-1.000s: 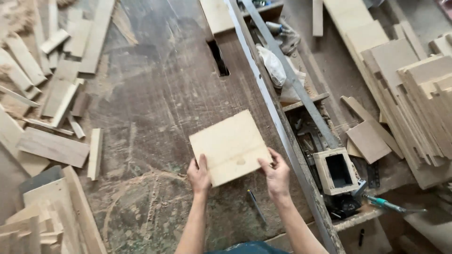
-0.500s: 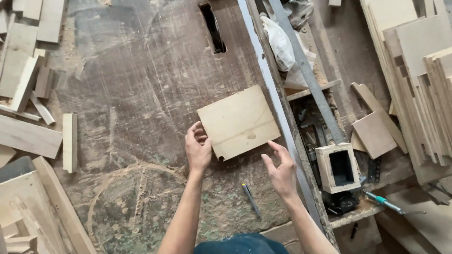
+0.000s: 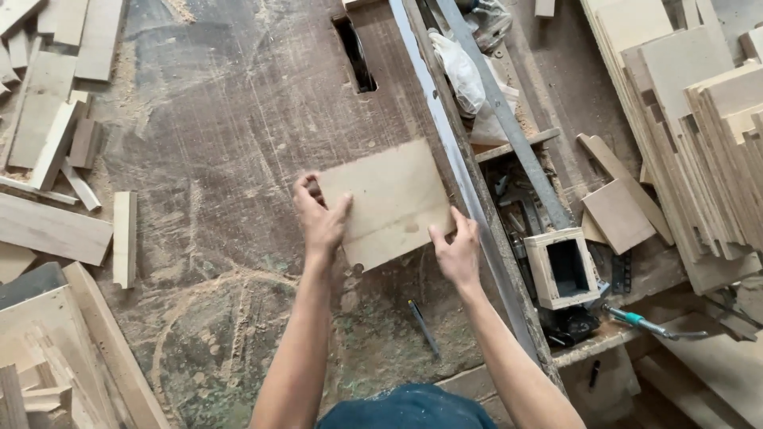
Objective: Cutting rectangular wood boards to size using a table saw with a guide fence.
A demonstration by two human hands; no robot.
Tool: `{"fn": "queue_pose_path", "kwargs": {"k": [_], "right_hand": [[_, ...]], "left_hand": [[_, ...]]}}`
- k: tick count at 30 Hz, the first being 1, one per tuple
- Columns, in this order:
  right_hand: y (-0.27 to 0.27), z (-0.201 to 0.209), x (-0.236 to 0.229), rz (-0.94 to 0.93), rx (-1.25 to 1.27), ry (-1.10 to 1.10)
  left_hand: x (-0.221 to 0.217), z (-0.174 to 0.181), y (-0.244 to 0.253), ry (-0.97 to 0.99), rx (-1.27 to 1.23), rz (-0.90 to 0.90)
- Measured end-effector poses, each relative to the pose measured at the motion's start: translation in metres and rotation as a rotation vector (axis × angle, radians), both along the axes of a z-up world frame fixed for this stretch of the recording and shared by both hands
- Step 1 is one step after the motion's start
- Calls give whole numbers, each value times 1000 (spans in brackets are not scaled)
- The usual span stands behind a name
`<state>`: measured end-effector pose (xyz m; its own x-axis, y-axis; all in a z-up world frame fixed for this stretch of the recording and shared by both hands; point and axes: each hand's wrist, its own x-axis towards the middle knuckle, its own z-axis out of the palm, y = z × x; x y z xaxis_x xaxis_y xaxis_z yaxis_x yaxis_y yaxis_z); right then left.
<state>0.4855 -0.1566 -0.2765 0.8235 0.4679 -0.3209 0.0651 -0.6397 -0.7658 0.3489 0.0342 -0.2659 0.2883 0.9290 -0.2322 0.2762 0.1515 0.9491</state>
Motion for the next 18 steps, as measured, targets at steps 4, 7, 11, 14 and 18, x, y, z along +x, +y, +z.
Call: {"fn": "queue_pose_path", "kwargs": {"k": [4,7,11,14,18], "right_hand": [[0,18,-8,62,354,197],[-30,21,-15,-26,343,285],[-88,26,-37,-113,202,231],[-121,9,-44,-84,-140,50],[-105,-3,-48,110,-49,-96]], "left_hand": [[-31,74,-24,-428,283,-201],[-66,25,-50,-169,552,-336],[-108,-41,-87,23,649,-522],[-121,-46,-110,139,458,-562],[-110,-61,-125,244,237,-310]]}}
